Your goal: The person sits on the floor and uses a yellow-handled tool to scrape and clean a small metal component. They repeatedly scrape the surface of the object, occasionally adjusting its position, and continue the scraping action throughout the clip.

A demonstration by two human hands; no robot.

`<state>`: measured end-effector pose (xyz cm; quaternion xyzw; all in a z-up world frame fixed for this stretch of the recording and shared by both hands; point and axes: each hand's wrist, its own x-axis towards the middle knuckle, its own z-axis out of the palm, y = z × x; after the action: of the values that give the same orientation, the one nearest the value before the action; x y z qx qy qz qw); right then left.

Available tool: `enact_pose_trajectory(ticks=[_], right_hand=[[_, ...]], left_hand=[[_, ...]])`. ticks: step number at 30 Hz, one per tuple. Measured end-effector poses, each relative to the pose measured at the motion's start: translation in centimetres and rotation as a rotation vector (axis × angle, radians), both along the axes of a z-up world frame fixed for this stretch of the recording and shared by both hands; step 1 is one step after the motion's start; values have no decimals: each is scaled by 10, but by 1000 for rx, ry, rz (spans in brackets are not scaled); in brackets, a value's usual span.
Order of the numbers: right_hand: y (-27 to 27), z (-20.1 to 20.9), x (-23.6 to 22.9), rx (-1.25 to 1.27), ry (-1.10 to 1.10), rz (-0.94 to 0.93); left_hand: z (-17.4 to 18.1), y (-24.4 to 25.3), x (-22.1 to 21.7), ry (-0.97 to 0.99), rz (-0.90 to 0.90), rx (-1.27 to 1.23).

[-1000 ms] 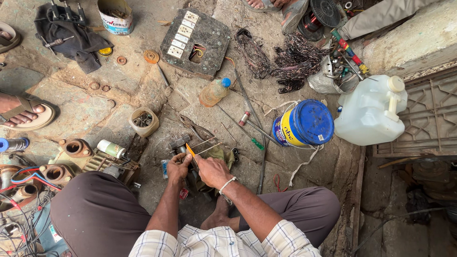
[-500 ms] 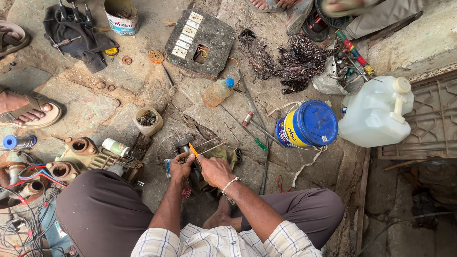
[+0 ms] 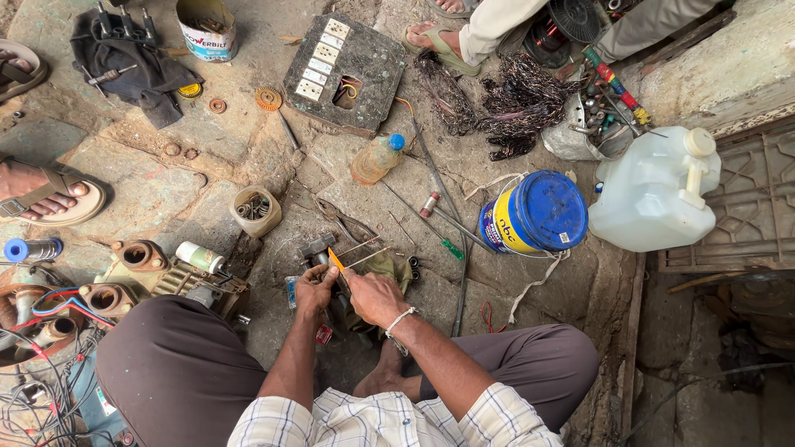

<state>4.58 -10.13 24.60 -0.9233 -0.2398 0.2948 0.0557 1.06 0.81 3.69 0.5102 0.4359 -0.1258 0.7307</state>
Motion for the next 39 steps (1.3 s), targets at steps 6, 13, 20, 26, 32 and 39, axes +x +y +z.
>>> enact_pose_trajectory(ticks=[6, 13, 20, 26, 32, 39], right_hand=[[-3, -3, 1, 27, -28, 6], [-6, -7, -1, 14, -5, 8], [-8, -16, -4, 52, -45, -2], [-9, -15, -4, 106, -69, -35], [-10, -11, -5, 112, -83, -33], [-8, -11, -2, 54, 19, -75]], left_hand=[[2, 0, 1, 10, -19, 30], [4, 0, -1, 9, 2, -21], [-10, -1, -4, -104, 54, -18], [-4, 1, -1, -30, 34, -58], [2, 2, 2, -30, 24, -47], [-4, 1, 4, -57, 48, -79]])
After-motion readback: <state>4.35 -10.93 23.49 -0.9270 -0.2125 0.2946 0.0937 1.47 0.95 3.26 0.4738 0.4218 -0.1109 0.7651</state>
